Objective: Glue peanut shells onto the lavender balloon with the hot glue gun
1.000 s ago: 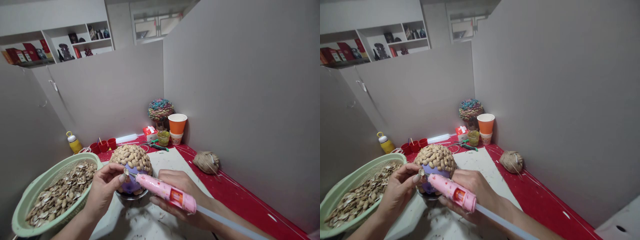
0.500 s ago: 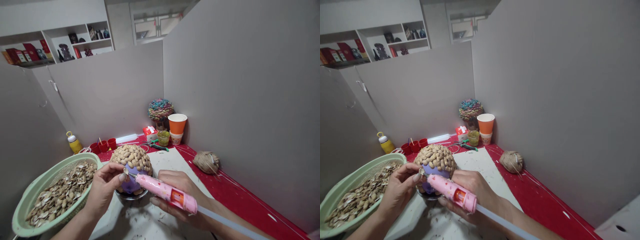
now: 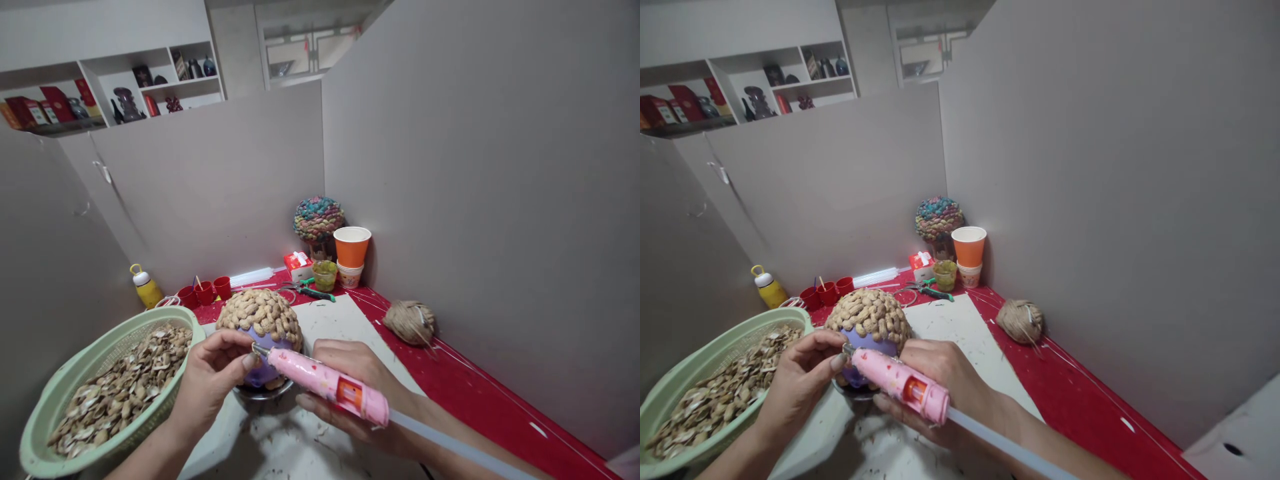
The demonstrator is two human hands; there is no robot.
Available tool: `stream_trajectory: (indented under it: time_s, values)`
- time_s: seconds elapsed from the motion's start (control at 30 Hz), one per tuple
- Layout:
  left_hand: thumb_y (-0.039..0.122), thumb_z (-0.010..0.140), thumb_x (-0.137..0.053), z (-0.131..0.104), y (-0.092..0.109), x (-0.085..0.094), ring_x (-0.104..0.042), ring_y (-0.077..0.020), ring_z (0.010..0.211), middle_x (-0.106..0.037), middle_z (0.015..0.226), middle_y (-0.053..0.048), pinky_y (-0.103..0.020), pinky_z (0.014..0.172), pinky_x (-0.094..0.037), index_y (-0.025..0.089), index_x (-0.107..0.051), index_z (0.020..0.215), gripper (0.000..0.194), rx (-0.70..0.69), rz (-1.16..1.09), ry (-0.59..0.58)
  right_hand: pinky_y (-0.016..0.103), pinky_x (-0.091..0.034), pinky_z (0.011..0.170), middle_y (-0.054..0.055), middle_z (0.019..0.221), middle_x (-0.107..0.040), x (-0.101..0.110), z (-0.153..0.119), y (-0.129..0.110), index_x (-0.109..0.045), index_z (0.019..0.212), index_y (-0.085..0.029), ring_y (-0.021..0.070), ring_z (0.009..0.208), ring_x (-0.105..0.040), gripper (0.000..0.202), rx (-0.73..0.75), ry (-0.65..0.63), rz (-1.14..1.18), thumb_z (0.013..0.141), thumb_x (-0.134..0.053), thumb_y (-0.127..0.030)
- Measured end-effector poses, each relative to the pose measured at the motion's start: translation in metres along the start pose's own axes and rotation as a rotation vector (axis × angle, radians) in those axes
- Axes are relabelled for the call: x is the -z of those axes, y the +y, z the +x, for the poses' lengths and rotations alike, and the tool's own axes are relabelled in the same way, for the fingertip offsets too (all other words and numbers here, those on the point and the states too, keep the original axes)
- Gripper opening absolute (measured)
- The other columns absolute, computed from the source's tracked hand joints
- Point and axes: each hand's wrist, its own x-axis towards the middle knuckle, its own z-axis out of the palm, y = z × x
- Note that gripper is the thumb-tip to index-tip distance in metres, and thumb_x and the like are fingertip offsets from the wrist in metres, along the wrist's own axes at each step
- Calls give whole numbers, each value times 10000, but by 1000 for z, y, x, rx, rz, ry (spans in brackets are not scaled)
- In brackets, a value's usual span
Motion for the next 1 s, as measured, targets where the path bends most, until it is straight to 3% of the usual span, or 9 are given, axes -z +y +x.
stream_trajectory:
  time_s: [0.4, 1.0]
  values:
    - [255, 689, -842, 1, -1, 0, -609, -95, 598, -707, 738, -7, -173, 563, -508, 176, -735, 835, 197, 17, -24, 14, 253, -285, 510, -44, 620, -427, -3, 1, 1, -431, 696, -202, 104, 536, -363, 286, 76, 56, -25, 938, -535, -314]
    - [281, 703, -829, 0, 1, -1, -593, -108, 544, -704, 715, -12, -208, 526, -514, 167, -725, 847, 211, 32, 5, 44, 243, -298, 507, -37, 620, -449, 1, 3, -2, -444, 685, -194, 102, 544, -385, 275, 31, -9, -55, 921, -547, -292]
